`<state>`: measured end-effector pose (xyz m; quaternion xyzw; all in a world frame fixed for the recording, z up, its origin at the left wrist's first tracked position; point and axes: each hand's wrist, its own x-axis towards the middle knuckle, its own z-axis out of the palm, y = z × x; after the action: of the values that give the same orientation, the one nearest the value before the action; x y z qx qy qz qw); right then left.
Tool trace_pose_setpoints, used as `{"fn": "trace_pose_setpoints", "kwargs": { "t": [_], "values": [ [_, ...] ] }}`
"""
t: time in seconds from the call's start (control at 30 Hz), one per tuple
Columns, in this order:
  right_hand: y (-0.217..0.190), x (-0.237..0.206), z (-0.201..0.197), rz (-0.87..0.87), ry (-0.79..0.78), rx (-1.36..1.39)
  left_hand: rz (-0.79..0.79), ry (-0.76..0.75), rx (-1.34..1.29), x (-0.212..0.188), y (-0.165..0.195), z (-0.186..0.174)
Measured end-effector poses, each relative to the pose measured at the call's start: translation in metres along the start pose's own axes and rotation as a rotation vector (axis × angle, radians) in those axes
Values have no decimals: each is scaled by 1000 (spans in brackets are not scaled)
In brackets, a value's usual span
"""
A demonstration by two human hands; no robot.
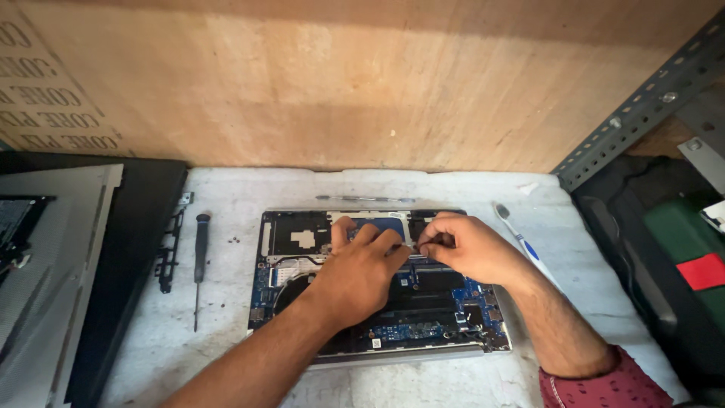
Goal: The person works on a disassembled laptop on a foam-padded bench, manipulating small components and connectors on the exposed motherboard by hand. They then pick up a screwdriver and use it to unscrew and adjust parts on the board, at one point holding a small removed component in their hand.
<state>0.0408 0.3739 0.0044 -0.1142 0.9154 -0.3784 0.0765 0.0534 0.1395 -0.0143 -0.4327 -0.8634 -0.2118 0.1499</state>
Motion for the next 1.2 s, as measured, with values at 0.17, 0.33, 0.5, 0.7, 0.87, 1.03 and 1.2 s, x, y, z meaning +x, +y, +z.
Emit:
{"fn": "trace_pose_setpoints", "kwargs": {
  "t": [0.17, 0.33, 0.5, 0.7, 0.87, 1.03, 1.2],
  "values": [
    [7, -1, 2, 30, 7, -13, 9, 56, -19, -3, 2, 1],
    [6, 6, 12, -72, 310, -72, -16, 41, 17, -6, 1, -8],
    [-3, -1, 10, -272, 533, -39, 5, 273, 121, -8, -4, -43],
    [-1, -7, 14, -303, 560, -166, -180, 475, 109, -29, -35, -103],
    [15, -4, 13, -358, 454, -34, -585, 500, 390, -65, -80, -141],
    [21, -2, 14, -348, 436, -29, -1090, -21, 456, -84, -113, -143],
    [8, -11, 11, -316, 561, -132, -1172, -214, 428, -84, -120, -113]
  ]
}}
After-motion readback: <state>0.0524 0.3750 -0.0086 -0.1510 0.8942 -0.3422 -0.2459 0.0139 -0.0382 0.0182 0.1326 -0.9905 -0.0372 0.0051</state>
